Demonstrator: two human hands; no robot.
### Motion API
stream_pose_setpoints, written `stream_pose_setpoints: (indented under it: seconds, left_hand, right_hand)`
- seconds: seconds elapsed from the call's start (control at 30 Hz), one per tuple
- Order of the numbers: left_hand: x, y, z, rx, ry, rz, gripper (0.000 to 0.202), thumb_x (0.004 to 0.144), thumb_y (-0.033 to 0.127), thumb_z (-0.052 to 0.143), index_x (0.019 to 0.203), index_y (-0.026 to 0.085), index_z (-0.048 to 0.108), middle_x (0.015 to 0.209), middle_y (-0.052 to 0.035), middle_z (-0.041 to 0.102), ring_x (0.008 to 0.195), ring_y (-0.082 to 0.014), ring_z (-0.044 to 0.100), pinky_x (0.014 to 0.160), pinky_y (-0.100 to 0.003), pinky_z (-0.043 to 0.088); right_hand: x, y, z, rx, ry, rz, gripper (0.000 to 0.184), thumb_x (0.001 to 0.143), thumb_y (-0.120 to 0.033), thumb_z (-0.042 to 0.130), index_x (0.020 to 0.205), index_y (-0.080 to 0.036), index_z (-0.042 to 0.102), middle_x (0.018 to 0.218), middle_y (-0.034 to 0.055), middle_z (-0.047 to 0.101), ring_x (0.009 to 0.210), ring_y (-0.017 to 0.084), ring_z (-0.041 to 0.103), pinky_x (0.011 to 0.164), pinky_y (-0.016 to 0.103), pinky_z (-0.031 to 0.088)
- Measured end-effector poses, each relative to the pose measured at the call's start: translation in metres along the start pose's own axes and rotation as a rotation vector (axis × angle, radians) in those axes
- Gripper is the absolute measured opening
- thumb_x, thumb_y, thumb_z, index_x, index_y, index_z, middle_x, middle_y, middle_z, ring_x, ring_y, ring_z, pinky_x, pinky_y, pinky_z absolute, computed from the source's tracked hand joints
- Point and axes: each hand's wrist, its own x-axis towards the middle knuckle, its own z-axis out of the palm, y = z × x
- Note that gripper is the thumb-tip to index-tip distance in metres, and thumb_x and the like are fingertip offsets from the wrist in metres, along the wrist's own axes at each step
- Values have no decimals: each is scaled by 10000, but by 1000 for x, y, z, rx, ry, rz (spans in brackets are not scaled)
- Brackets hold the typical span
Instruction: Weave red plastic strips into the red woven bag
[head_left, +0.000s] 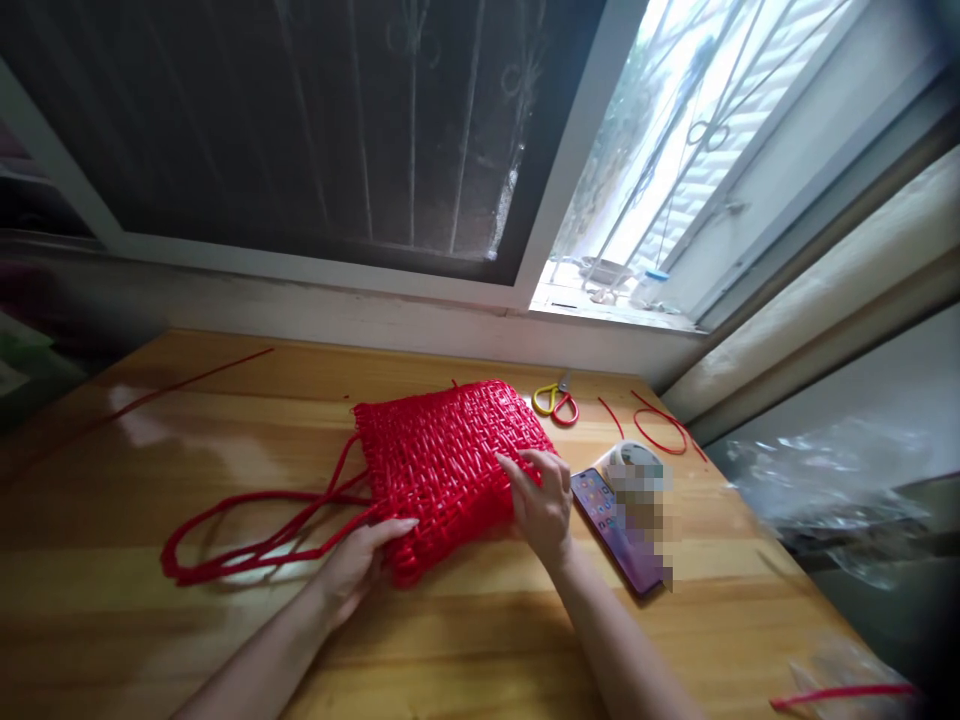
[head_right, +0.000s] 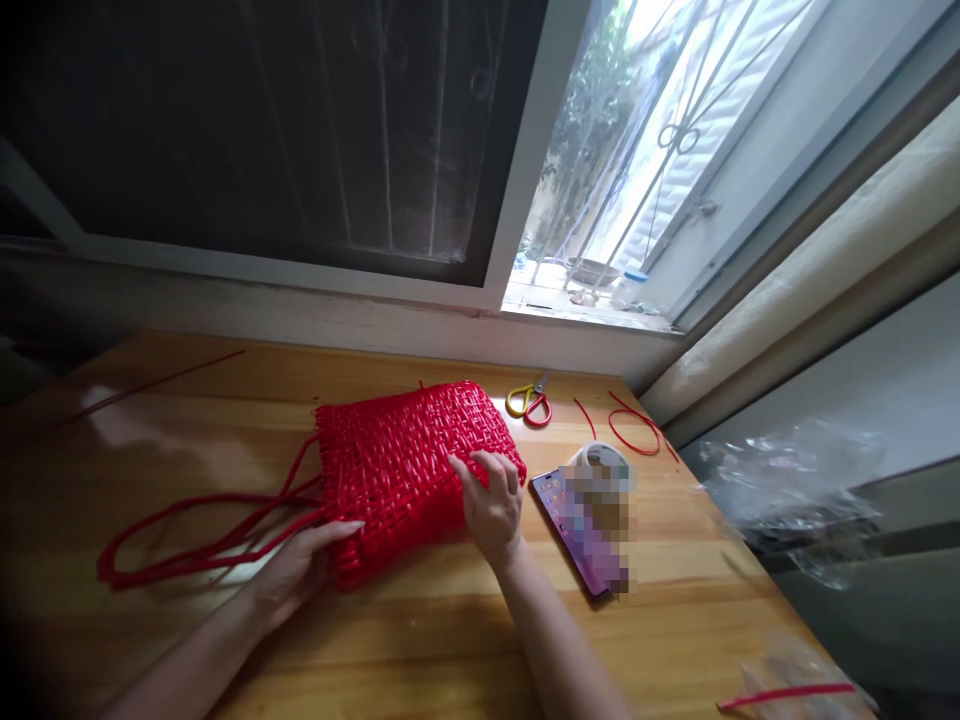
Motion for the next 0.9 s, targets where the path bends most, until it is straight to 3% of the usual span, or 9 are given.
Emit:
stream_pose_setpoints:
  seconds: [0.13,0.23,0.33,0.43,0.53,0.6,0.7,0.8,0.9]
  left_hand:
    - [-11,18,-10,132,18,75,259,715,304,646,898,122,667,896,-85,697,840,-198,645,817,-306,472]
    - [-25,27,-23,372,51,166,289,697,392,640,813,130,682,826,-76,702,793,-205,635,782,-298,463]
    - [-47,36,-33,803,229,317,260,654,425,658,732,179,690,743,-37,694,707,-194,611,685,-253,451]
    - [-63,41,-23,1023,441,477,228,633,411,669,782,240,695,804,-18,688,736,-204,605,584,-216,430]
    - [-61,40,11,989,363,697,219,711,382,603,868,247,675,944,-27,662,855,-205,589,620,-212,440]
    - [-49,37,37,976,243,803,202,737,349,586,883,236,668,960,-31,651,913,-199,568,792,-237,417]
    - [-25,29,63,867,102,740,189,733,362,588,826,210,653,870,-35,654,843,-193,570,765,-248,411]
    - [-9,22,67,814,12,675,198,748,372,561,720,181,606,718,-22,617,700,-162,546,667,-236,409]
    - [-6,20,59,833,32,686,206,752,365,550,679,173,563,666,-4,575,647,-137,516,624,-221,398]
  right_hand:
    - [0,-14,-4,102,-53,-20,452,807,-60,499,1148,-351,562,905,20,604,883,181,521,827,322,444]
    - [-1,-24,-10,190,-29,-8,442,788,-60,527,1153,-308,550,879,23,626,841,184,542,788,335,456]
    - [-2,-34,-17,251,3,17,378,776,-74,548,1082,-295,573,857,26,624,813,190,551,754,355,460]
    - [-3,-43,-22,291,15,44,310,775,-85,555,1014,-280,591,829,27,604,777,181,549,731,356,455]
    - [-1,-51,-21,345,-4,84,260,781,-89,555,971,-262,596,813,25,586,761,171,540,708,345,449]
    - [0,-57,-18,394,-24,130,224,791,-98,547,947,-251,599,809,26,581,761,167,536,698,338,450]
    - [2,-63,-14,469,-26,200,178,811,-118,524,915,-240,602,804,30,582,758,167,540,685,334,458]
    - [1,-62,-13,504,-36,216,157,814,-136,517,900,-236,601,801,31,590,763,173,549,682,336,465]
    - [-2,-55,-13,509,-98,190,186,785,-156,551,952,-231,585,843,36,602,799,184,555,714,349,467]
